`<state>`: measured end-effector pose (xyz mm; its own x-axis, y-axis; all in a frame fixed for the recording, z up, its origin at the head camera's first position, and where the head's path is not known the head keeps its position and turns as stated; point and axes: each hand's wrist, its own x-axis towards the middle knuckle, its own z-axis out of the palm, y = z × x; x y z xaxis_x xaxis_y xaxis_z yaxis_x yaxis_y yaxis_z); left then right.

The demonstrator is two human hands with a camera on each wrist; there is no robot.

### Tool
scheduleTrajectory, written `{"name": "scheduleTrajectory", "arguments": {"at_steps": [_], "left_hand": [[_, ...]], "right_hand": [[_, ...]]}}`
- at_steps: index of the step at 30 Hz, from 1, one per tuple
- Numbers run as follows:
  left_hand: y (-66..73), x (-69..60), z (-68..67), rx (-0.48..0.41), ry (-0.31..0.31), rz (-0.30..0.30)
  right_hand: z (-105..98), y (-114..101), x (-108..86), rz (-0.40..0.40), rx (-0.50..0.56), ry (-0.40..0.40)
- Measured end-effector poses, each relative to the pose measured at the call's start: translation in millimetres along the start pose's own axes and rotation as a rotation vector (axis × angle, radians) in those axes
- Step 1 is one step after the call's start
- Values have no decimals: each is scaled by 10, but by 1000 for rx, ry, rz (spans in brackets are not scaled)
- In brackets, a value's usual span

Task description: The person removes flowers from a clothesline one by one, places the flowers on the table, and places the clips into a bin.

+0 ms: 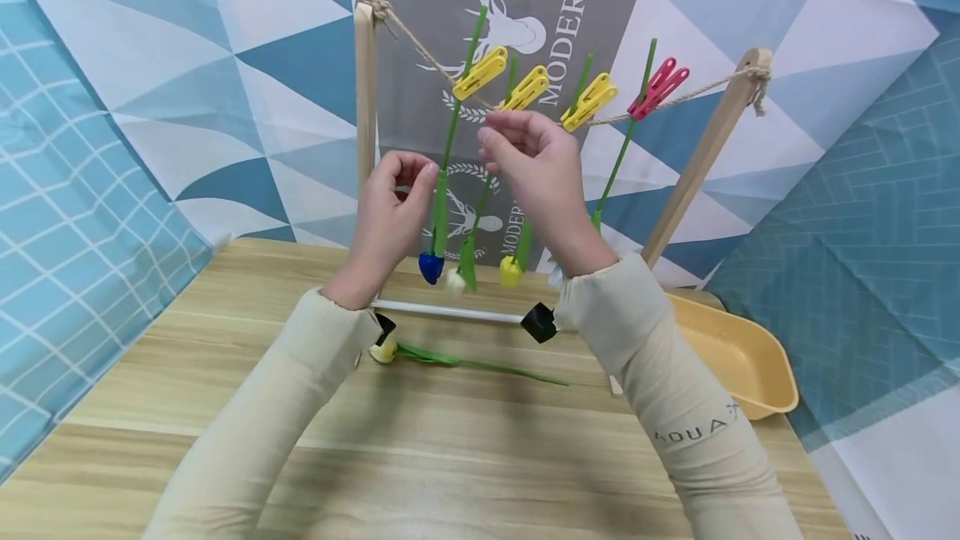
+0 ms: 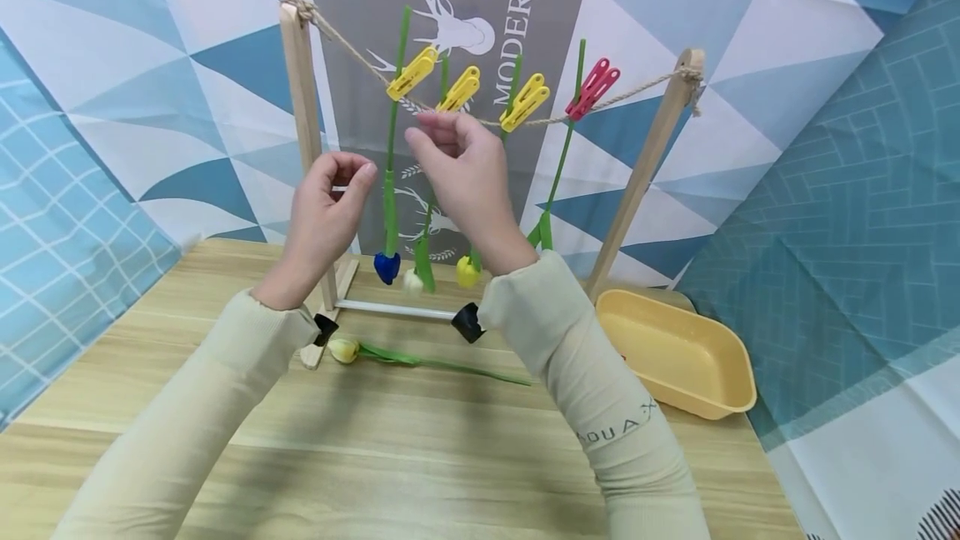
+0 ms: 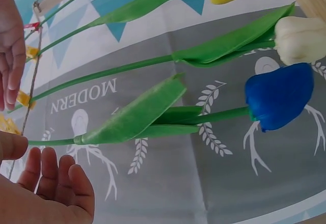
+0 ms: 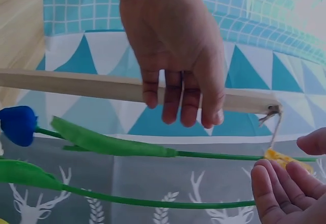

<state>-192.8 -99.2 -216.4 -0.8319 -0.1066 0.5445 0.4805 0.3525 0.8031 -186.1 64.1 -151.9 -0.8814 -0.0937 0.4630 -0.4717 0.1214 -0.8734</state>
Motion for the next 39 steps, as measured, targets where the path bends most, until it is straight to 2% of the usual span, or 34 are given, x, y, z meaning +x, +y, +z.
{"name": "scheduleTrajectory", "arguments": {"at_steps": [8, 14, 19, 31, 39], "left_hand": [[55, 110, -20, 4, 16, 36], [86, 198, -47, 6, 24, 43], [132, 253, -38, 12, 3, 29], [232, 452, -15, 43, -61, 27], [253, 498, 18, -14, -137, 8]], "right_hand": [[-36, -199, 80, -8, 40, 79], [-58, -285, 121, 18, 43, 80], [-55, -337, 174, 27, 10, 76], [-104, -479, 257, 70, -157, 59], [-105, -494, 281, 79, -167, 20]]}}
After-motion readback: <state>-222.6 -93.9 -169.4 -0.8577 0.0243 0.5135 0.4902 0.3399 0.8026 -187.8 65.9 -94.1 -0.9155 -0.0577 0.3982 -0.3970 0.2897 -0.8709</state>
